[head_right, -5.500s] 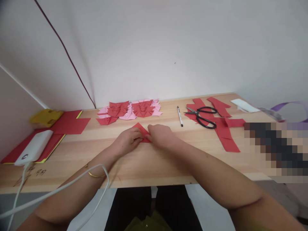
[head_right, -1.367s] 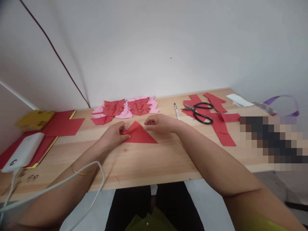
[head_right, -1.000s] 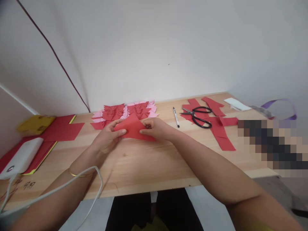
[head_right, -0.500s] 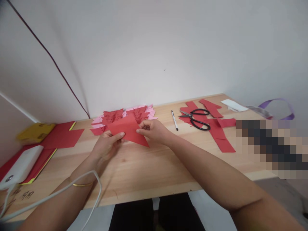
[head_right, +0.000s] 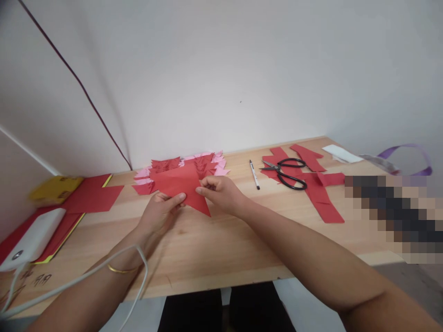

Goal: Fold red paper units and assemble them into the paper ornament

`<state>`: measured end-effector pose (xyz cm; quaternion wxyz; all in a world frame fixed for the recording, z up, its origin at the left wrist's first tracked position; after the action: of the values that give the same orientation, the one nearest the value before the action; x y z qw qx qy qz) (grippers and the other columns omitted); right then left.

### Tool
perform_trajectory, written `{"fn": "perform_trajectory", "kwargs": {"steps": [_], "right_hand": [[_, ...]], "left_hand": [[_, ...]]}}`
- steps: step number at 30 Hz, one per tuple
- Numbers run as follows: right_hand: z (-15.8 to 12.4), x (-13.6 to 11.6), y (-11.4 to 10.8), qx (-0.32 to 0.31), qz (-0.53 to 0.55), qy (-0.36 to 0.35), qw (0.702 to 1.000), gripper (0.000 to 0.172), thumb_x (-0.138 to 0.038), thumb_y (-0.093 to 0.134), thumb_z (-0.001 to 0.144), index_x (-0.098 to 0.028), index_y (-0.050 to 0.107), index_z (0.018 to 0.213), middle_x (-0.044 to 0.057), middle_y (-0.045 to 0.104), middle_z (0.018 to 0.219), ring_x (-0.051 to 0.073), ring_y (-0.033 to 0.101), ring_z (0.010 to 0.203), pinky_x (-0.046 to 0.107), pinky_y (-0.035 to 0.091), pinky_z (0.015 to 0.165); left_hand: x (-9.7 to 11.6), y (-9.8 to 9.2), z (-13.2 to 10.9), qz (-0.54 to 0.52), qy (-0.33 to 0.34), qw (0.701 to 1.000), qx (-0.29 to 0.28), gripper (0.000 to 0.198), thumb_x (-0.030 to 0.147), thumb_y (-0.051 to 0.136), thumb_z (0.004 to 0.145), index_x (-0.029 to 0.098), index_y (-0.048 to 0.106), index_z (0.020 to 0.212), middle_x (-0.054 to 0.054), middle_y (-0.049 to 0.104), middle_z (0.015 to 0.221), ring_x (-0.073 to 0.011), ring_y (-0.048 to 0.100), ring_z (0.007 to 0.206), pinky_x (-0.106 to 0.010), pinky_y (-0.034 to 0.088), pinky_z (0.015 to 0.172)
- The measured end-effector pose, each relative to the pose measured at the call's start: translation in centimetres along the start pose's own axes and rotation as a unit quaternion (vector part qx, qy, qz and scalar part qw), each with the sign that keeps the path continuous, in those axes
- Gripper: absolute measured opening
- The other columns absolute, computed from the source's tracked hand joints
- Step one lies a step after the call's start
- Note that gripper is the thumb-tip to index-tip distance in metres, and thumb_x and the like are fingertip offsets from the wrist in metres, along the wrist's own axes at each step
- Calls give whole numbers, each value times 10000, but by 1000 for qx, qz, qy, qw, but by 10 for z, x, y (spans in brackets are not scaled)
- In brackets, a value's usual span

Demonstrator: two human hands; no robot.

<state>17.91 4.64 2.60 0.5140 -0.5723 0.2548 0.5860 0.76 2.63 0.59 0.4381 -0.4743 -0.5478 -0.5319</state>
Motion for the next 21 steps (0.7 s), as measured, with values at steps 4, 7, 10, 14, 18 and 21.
{"fn": "perform_trajectory", "kwargs": {"steps": [4,7,10,14,18,21], "right_hand": [[0,0,1,1,-13,3,1000,260,-375,535,808,-178,488,644,-32,458,641,100,399,610,232,321,582],[0,-2,1,-3,-11,-2,1000,256,-370,526,814,-178,492,648,-28,461,656,102,405,621,233,332,592],[-1,-3,2,-5,-19,-4,1000,266,-373,515,821,-179,493,642,-24,463,656,104,406,625,235,343,596],[-1,-1,2,-1,-3,5,1000,262,-385,529,811,-178,511,650,-14,507,674,109,439,634,244,361,606],[0,4,2,27,24,43,998,233,-392,588,761,-177,544,683,-13,538,670,111,464,615,246,363,584],[0,6,2,33,17,54,998,237,-398,592,755,-176,553,684,-12,545,665,110,463,607,242,356,568]], "left_hand": [[2,-1,-1,23,-2,1000,10,226,293,783,598,118,641,580,-22,641,589,-100,521,542,-233,411,580],[2,-1,-1,23,-7,1000,5,229,301,780,603,117,643,586,-29,646,609,-105,527,558,-240,418,594],[3,-1,-1,28,4,1000,3,222,305,777,606,117,659,620,-33,650,630,-113,538,580,-248,425,614],[1,-1,-1,12,2,1000,5,220,296,780,602,118,660,647,-31,651,634,-112,535,569,-248,423,602],[-3,0,1,-21,-17,1000,0,211,277,779,609,119,641,634,-17,631,582,-101,524,534,-243,423,583],[-5,0,3,-38,-18,999,-2,206,263,776,619,119,628,621,-15,634,593,-93,528,543,-236,423,585]]}}
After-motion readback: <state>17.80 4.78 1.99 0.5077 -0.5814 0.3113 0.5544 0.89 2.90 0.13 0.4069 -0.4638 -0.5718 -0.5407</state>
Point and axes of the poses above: each hand's wrist, its own z-axis towards the middle knuckle, its own y-axis out of the palm, x = y × z, the point moved 4 cm from there along z, towards the middle knuckle
